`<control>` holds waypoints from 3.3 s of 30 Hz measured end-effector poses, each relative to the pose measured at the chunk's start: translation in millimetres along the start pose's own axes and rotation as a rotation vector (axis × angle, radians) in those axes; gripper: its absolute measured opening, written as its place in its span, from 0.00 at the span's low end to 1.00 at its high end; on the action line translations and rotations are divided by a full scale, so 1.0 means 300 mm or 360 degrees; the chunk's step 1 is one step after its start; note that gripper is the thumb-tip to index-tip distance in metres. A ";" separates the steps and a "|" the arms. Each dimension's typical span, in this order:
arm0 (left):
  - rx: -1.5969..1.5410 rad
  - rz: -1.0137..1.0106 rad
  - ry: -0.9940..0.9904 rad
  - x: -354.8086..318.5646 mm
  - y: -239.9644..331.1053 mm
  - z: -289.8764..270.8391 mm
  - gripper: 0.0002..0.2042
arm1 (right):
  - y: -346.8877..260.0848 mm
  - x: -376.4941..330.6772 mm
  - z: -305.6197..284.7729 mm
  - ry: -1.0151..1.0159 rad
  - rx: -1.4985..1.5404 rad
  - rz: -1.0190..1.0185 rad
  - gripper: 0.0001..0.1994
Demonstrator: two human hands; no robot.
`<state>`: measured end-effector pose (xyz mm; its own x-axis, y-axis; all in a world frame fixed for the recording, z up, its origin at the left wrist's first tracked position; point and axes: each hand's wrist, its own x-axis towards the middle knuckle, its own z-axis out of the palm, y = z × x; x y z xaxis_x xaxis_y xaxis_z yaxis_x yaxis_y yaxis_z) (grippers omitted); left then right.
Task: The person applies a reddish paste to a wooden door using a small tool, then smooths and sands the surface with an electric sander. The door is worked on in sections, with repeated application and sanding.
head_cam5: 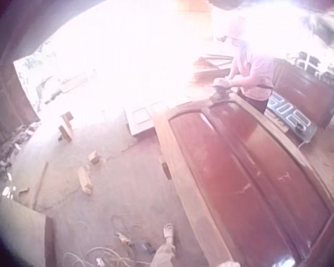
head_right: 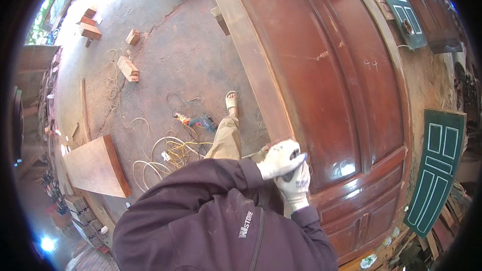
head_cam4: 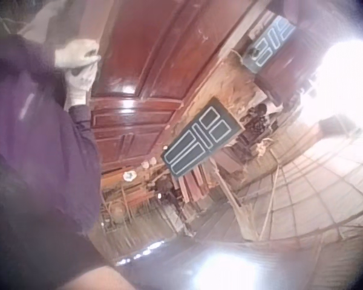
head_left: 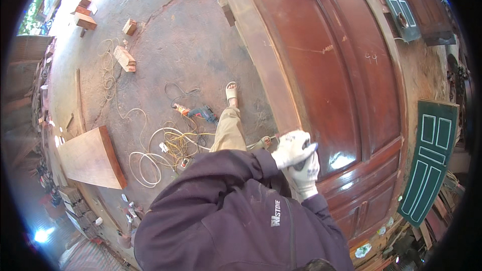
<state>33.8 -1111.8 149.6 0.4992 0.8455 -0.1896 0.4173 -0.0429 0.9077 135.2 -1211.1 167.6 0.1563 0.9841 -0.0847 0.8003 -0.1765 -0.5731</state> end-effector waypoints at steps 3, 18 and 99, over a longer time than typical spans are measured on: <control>-0.0072 -0.0002 0.0014 0.201 -0.061 -0.219 0.15 | -0.115 0.276 0.051 0.0007 -0.0057 -0.0063 0.44; -0.0144 0.0037 0.0406 1.246 -0.405 -1.233 0.19 | -0.666 1.656 0.369 0.0252 -0.0210 -0.0308 0.33; -0.0212 0.0223 -0.0257 1.352 -0.357 -1.309 0.05 | -0.726 1.660 0.381 0.0281 -0.0009 0.0348 0.40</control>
<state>-106.6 -555.2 122.5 0.6644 0.7398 -0.1059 0.2370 -0.0742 0.9687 -27.3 -680.1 157.0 0.4236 0.9037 -0.0623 0.7397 -0.3848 -0.5520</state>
